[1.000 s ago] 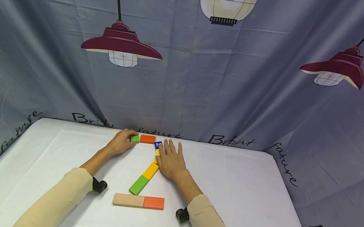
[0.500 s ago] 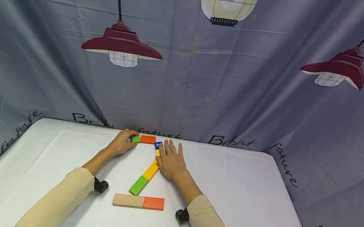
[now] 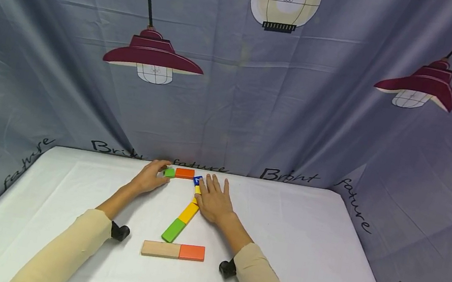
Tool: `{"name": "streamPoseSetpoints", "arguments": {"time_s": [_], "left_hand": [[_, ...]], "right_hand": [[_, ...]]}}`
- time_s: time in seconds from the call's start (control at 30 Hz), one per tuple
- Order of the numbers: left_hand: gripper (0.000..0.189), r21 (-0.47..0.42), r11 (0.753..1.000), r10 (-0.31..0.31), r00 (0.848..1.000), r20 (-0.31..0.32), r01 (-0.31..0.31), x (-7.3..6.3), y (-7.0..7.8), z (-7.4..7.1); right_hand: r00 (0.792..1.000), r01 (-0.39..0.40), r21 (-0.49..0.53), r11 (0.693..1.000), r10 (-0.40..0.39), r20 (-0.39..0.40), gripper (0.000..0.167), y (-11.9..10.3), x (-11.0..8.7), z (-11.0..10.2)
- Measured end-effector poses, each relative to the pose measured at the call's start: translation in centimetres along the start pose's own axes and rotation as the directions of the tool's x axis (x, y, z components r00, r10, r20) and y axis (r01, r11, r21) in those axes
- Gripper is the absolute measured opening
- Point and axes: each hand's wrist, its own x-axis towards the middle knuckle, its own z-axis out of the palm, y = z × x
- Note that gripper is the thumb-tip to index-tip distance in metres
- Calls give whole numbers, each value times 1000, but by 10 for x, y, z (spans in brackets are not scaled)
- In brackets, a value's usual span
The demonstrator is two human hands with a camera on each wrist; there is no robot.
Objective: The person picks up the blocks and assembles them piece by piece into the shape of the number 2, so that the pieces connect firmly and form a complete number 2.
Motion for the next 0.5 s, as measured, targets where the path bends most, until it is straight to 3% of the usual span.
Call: {"name": "streamPoseSetpoints", "arguments": {"time_s": [0.3, 0.5], "left_hand": [[55, -3, 1000, 20, 1000, -1, -20, -8, -6, -7], [54, 12, 998, 57, 998, -3, -57, -15, -9, -14]], "right_hand": [[1000, -11, 68, 998, 11, -5, 59, 3, -1, 2], [997, -4, 175, 985, 17, -74, 55, 7, -4, -1]]}}
